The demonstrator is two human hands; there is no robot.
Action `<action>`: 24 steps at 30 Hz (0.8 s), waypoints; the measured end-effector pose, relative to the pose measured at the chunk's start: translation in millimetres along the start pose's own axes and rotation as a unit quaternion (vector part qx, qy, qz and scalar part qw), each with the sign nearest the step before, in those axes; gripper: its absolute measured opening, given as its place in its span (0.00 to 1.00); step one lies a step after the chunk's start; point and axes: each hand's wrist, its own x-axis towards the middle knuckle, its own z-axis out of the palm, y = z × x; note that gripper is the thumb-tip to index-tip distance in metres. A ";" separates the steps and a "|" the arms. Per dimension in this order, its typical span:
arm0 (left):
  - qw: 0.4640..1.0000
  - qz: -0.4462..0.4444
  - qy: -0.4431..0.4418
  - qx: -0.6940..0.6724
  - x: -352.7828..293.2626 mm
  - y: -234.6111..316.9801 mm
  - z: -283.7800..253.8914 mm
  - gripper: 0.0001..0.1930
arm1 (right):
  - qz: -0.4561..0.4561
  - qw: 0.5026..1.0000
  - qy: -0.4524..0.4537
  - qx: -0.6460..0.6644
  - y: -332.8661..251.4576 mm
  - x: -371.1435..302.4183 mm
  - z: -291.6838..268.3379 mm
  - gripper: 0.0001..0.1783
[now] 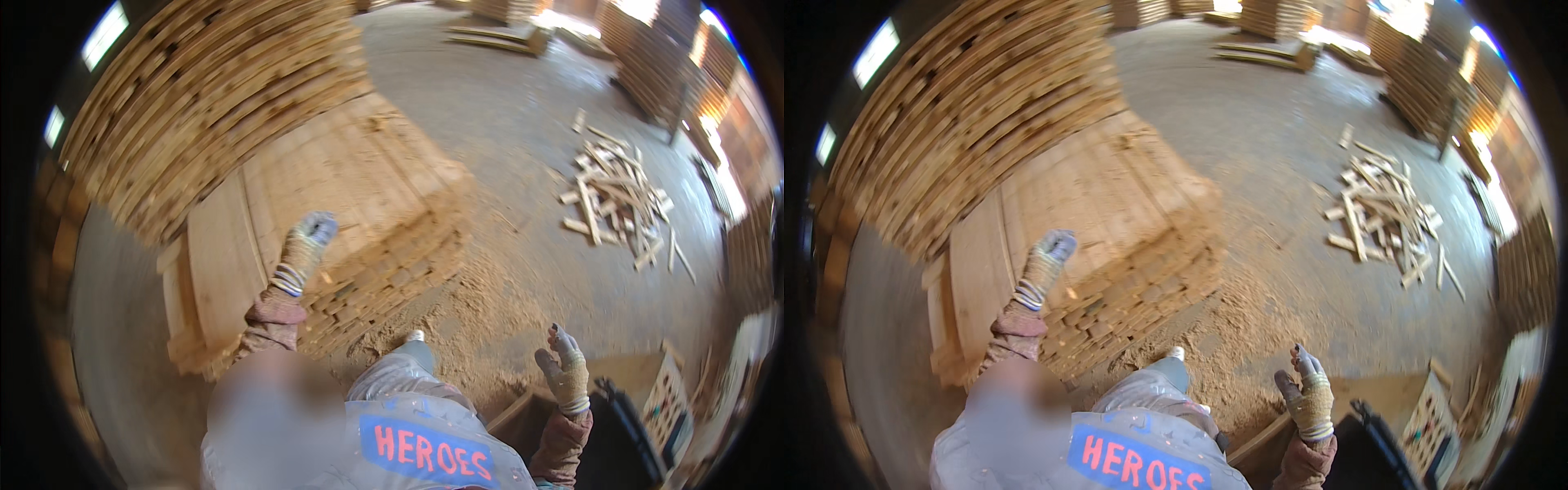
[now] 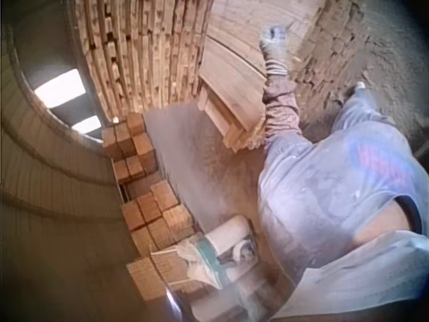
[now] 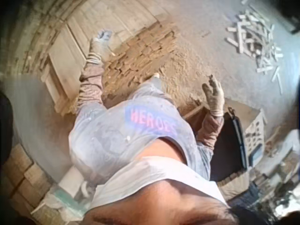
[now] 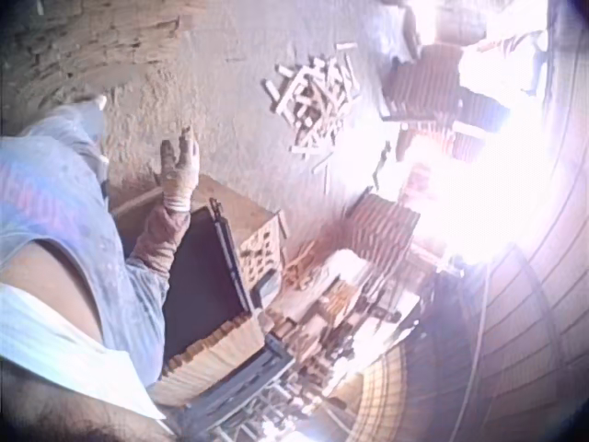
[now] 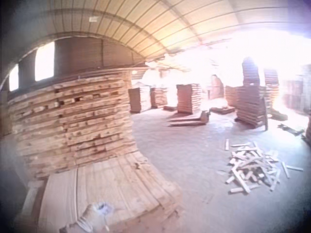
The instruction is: The person repeatedly picks up stacks of wooden planks from a pile, carries them to a conveyor or table, and places them down. The person then returns to the pile to repeat the process.
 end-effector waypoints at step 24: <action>0.891 -0.301 0.324 0.106 -75.0 -104.5 -319.8 0.33 | -0.042 0.983 -0.173 -0.036 -52.1 578.9 282.7 0.38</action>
